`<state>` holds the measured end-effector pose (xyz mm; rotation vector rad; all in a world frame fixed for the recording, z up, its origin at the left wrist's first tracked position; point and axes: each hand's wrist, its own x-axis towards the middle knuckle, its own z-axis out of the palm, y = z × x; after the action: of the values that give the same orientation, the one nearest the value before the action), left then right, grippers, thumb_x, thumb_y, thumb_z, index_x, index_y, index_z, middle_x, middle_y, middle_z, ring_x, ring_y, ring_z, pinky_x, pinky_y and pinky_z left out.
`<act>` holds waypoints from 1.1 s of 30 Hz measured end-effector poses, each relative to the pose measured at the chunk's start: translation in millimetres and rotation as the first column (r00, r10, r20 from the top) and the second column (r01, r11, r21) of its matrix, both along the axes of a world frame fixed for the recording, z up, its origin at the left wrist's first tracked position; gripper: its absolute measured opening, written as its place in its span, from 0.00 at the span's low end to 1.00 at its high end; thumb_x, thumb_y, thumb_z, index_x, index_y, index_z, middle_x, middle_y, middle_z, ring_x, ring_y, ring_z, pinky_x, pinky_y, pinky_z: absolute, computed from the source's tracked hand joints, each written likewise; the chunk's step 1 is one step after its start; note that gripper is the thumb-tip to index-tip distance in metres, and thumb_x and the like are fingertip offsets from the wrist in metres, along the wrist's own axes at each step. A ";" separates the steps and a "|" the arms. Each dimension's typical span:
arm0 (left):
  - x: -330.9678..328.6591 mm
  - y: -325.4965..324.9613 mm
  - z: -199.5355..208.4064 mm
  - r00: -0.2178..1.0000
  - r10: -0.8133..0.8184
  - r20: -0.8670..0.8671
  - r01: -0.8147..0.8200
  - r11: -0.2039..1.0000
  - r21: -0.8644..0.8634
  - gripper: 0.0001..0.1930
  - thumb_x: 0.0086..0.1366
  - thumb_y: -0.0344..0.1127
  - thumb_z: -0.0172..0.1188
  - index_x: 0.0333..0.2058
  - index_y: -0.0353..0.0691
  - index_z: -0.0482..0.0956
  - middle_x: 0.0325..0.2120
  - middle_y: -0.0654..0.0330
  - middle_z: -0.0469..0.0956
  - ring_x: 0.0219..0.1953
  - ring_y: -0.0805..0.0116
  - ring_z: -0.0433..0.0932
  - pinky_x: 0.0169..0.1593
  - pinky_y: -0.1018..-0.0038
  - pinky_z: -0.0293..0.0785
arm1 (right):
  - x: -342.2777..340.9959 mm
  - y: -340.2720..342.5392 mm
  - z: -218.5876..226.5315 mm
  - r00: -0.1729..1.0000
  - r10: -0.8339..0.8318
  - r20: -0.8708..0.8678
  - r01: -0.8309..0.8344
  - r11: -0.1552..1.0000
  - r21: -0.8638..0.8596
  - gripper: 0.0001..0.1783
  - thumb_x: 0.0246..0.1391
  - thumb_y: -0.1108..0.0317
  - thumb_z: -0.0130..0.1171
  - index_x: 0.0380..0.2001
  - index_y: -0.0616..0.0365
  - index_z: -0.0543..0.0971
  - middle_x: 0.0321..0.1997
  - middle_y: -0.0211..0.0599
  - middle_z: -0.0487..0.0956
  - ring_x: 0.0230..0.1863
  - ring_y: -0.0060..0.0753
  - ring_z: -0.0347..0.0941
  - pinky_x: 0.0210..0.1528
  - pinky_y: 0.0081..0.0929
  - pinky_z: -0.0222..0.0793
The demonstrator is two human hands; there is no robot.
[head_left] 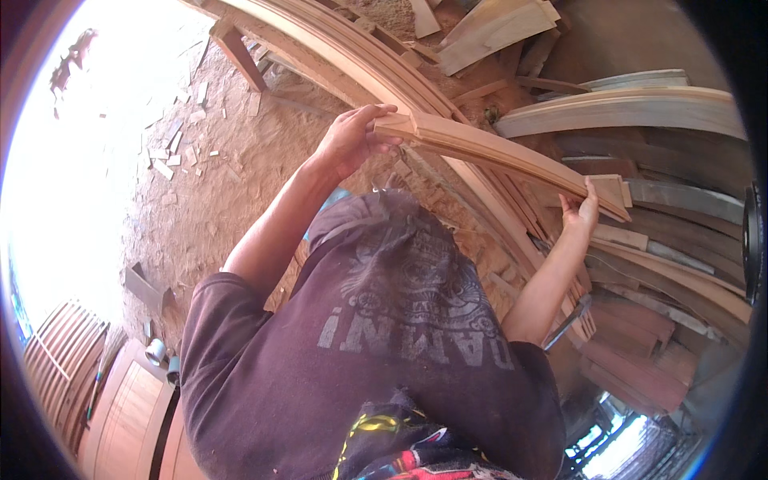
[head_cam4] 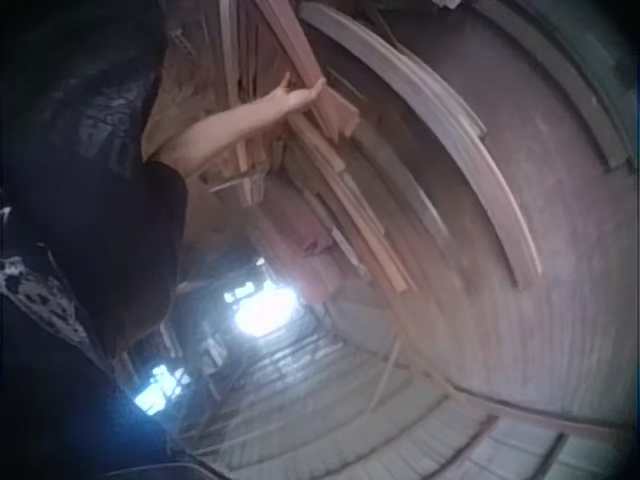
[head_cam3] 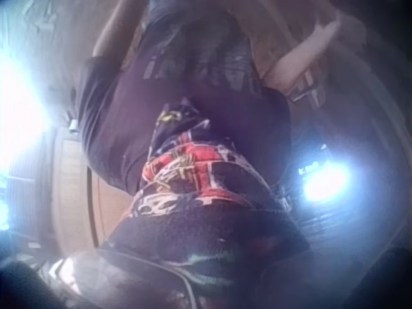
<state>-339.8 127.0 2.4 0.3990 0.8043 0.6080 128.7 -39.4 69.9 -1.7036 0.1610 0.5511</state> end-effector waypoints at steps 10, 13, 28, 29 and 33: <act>-5.8 -38.0 -8.1 0.981 -0.052 -0.185 0.081 0.985 0.155 0.21 0.75 0.39 0.61 0.62 0.37 0.77 0.50 0.53 0.83 0.43 0.68 0.85 0.41 0.74 0.83 | 7.6 -22.5 -36.1 0.995 0.074 -0.071 -0.059 0.980 0.192 0.29 0.50 0.62 0.79 0.53 0.57 0.79 0.51 0.38 0.81 0.48 0.40 0.81 0.39 0.39 0.83; -19.5 -64.6 -25.0 0.943 -0.203 -0.265 0.247 0.958 0.145 0.27 0.71 0.38 0.66 0.66 0.43 0.73 0.49 0.56 0.84 0.45 0.70 0.84 0.43 0.74 0.83 | -10.4 -46.4 -22.9 0.993 0.080 -0.088 -0.052 0.958 0.281 0.25 0.51 0.64 0.77 0.52 0.55 0.81 0.49 0.37 0.83 0.46 0.39 0.82 0.40 0.37 0.82; -3.9 -120.9 -71.5 0.880 -0.320 -0.352 0.318 0.946 -0.065 0.29 0.69 0.37 0.70 0.64 0.35 0.72 0.52 0.55 0.84 0.53 0.67 0.83 0.57 0.68 0.80 | -40.1 -104.4 10.3 0.998 -0.055 -0.039 0.065 0.944 0.323 0.36 0.63 0.48 0.68 0.68 0.52 0.70 0.68 0.39 0.73 0.69 0.41 0.68 0.65 0.52 0.67; -3.2 -124.0 -70.7 0.885 -0.315 -0.342 0.311 0.948 -0.067 0.28 0.70 0.37 0.69 0.64 0.35 0.72 0.53 0.55 0.83 0.54 0.67 0.82 0.57 0.68 0.80 | -40.9 -104.1 10.7 0.998 -0.045 -0.036 0.054 0.945 0.323 0.37 0.64 0.48 0.68 0.69 0.52 0.70 0.68 0.39 0.73 0.69 0.41 0.68 0.65 0.52 0.67; 2.3 -129.4 -76.3 0.908 -0.267 -0.322 0.240 0.963 -0.121 0.26 0.73 0.38 0.66 0.64 0.35 0.72 0.55 0.55 0.82 0.55 0.66 0.82 0.58 0.66 0.80 | -42.1 -99.3 15.1 1.000 -0.030 -0.009 0.032 0.938 0.344 0.43 0.62 0.45 0.69 0.72 0.52 0.65 0.69 0.41 0.70 0.71 0.43 0.65 0.68 0.54 0.63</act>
<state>-337.5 -2.3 -73.8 0.5346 1.0795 0.2643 86.6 -138.7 85.0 -1.3563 0.0870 0.5251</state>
